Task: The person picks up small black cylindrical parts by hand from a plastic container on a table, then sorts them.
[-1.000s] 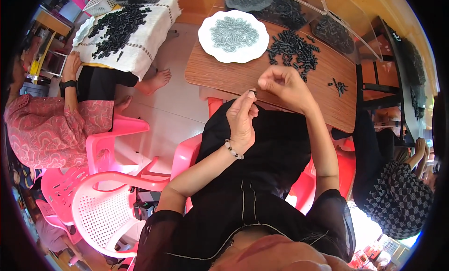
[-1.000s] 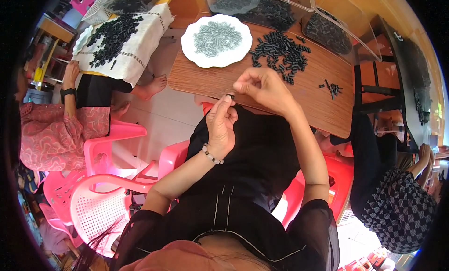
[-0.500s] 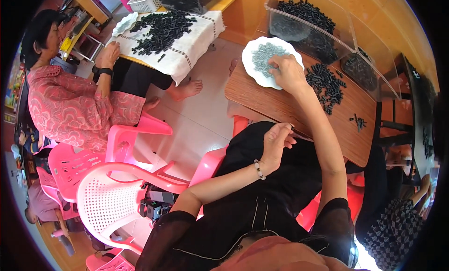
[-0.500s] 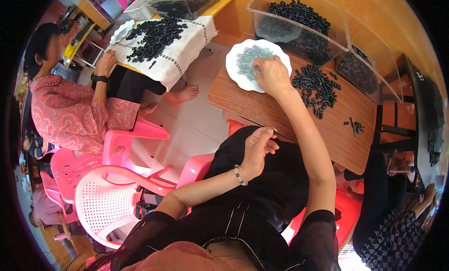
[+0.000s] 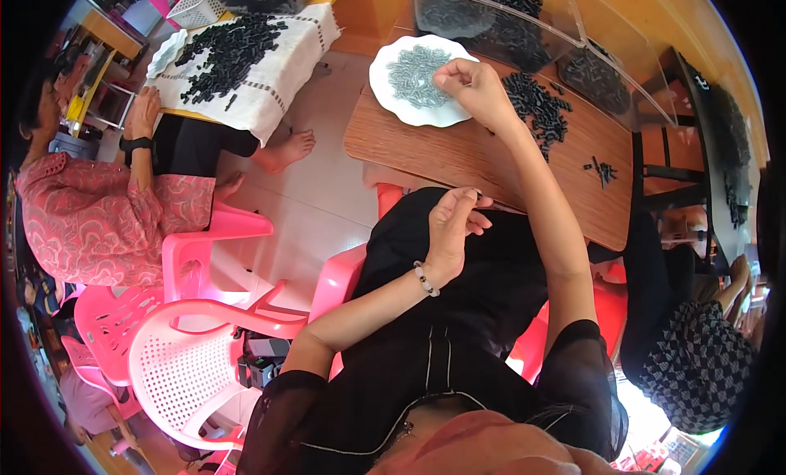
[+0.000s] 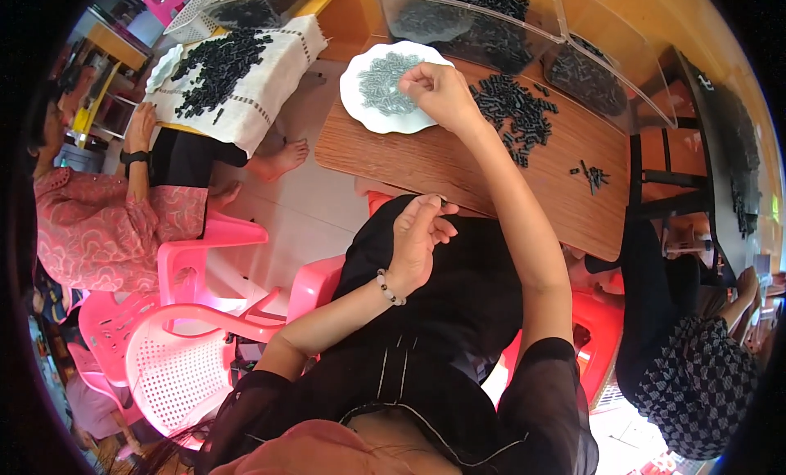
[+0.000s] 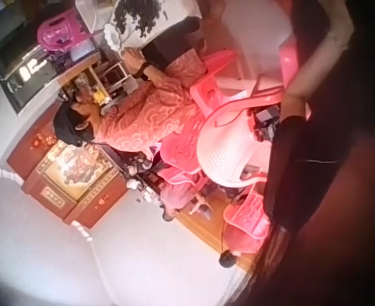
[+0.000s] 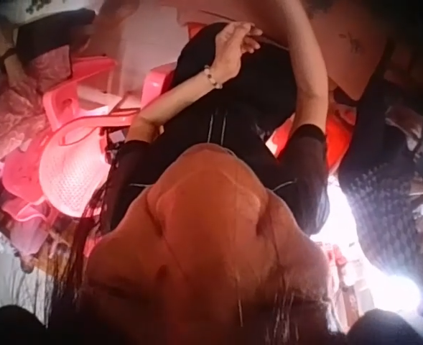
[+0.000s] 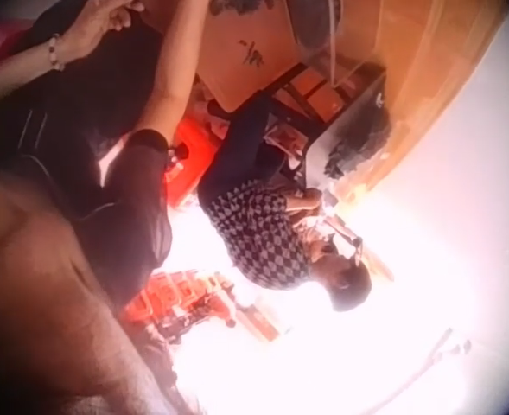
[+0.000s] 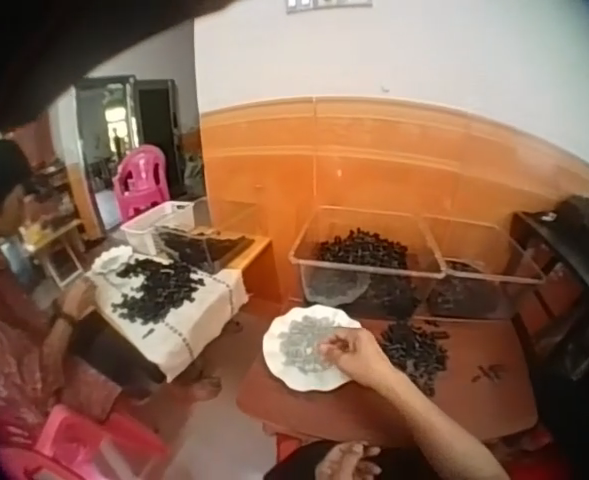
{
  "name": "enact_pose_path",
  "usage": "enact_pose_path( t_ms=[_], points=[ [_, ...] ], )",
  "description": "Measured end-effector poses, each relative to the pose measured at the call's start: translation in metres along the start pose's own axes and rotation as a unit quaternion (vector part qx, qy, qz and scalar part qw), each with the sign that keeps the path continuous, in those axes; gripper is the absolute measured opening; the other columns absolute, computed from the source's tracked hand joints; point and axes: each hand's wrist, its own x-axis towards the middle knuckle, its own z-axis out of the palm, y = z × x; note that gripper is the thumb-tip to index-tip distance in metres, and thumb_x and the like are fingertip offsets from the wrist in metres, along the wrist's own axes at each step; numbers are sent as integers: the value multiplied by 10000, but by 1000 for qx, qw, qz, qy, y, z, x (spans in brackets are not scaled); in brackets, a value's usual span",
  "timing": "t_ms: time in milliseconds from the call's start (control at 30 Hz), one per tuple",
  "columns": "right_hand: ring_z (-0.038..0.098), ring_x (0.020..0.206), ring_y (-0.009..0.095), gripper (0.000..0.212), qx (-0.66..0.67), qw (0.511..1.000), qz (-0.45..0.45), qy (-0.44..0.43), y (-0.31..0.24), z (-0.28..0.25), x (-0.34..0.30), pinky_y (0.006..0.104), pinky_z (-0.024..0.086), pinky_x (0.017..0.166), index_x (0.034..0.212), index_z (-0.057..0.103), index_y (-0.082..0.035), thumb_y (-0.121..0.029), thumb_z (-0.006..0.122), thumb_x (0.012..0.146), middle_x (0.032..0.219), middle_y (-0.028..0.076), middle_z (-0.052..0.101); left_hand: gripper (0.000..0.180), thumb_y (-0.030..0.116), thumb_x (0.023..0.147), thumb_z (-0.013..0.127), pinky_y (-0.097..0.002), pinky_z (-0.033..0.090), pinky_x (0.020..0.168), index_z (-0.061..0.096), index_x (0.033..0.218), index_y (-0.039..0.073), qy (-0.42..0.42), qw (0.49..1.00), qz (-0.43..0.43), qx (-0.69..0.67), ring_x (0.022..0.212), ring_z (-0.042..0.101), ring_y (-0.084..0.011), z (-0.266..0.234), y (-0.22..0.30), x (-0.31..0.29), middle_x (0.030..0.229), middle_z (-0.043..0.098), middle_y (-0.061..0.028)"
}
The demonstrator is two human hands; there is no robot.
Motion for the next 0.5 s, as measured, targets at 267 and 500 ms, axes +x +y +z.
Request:
enact_pose_path(
  t_ms=[267,500],
  points=[
    [557,773,50,174,338,932,118,-62,4,-8,-9,204,449,730,1013,663,-57,-197,641,913,957,35,705,184,236,953,575,-196,448,564,602,1022,69,5,1000,-8,-16,634,607,-83,-1,-1,0,915,682,-58],
    [541,833,53,151,371,923,80,-56,-11,-16,-57,208,444,743,999,650,-46,-175,625,924,1024,34,672,217,253,964,570,-200,443,579,593,1079,71,-34,997,-1,-62,656,596,-80,-1,4,3,954,671,-57]
  ],
)
